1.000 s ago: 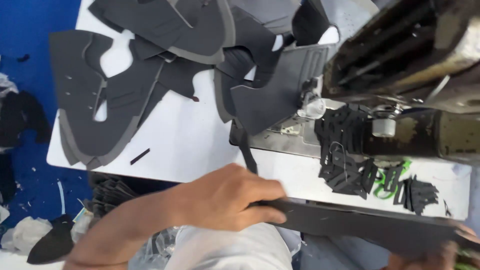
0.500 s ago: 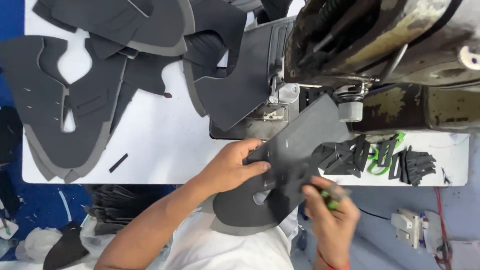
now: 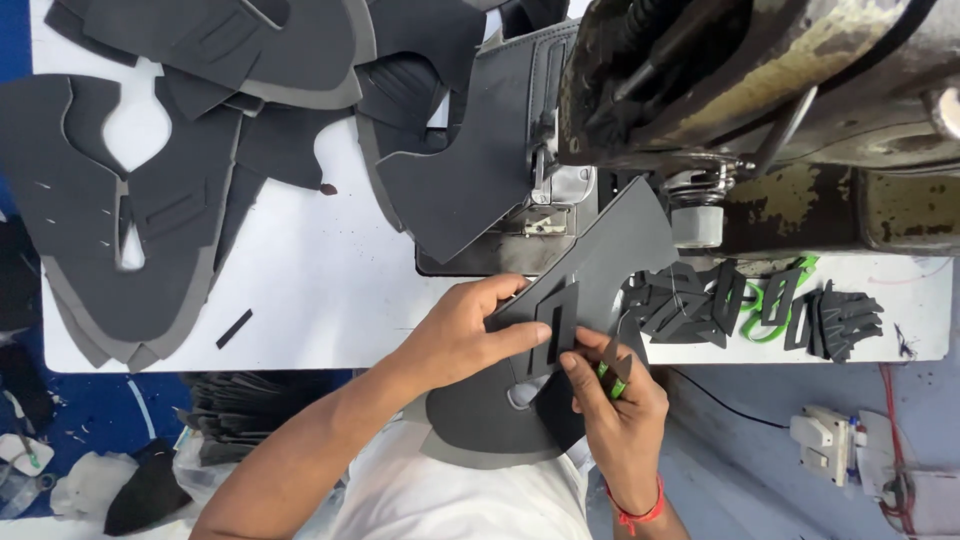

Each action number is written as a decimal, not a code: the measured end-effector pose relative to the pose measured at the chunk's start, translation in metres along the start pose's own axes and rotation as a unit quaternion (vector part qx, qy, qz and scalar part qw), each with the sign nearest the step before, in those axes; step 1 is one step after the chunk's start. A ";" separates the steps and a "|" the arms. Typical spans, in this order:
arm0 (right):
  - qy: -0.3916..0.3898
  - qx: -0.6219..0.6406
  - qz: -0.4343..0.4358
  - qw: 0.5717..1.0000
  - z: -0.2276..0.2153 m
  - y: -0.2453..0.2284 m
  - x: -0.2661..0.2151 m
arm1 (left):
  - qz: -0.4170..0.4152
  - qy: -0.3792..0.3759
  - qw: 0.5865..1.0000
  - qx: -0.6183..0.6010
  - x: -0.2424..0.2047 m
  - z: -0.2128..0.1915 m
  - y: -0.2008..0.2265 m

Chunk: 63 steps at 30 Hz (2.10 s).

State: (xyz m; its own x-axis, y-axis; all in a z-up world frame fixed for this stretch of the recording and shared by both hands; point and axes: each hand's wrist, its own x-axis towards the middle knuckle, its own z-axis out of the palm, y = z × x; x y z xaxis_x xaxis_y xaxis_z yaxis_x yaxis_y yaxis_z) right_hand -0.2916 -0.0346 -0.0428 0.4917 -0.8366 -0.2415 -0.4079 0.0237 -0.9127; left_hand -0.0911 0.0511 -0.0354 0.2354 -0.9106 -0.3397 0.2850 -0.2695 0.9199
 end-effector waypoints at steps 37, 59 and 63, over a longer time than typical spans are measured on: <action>-0.064 0.170 -0.002 0.983 -0.011 0.009 0.011 | 0.010 0.047 0.996 0.079 -0.008 -0.003 0.005; -0.123 0.061 -0.028 0.990 0.001 -0.015 0.018 | 0.120 0.124 0.967 0.186 -0.002 -0.008 0.021; -0.113 0.056 -0.010 0.992 0.012 -0.021 0.024 | 0.061 0.099 0.977 0.181 0.007 -0.023 0.034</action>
State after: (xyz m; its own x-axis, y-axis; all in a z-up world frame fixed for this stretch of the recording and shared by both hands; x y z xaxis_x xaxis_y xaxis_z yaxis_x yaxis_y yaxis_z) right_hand -0.2616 -0.0487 -0.0336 0.6637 -0.6937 -0.2798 -0.3150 0.0801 -0.9457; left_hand -0.0587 0.0428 -0.0107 0.4323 -0.8740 -0.2218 -0.0946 -0.2885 0.9528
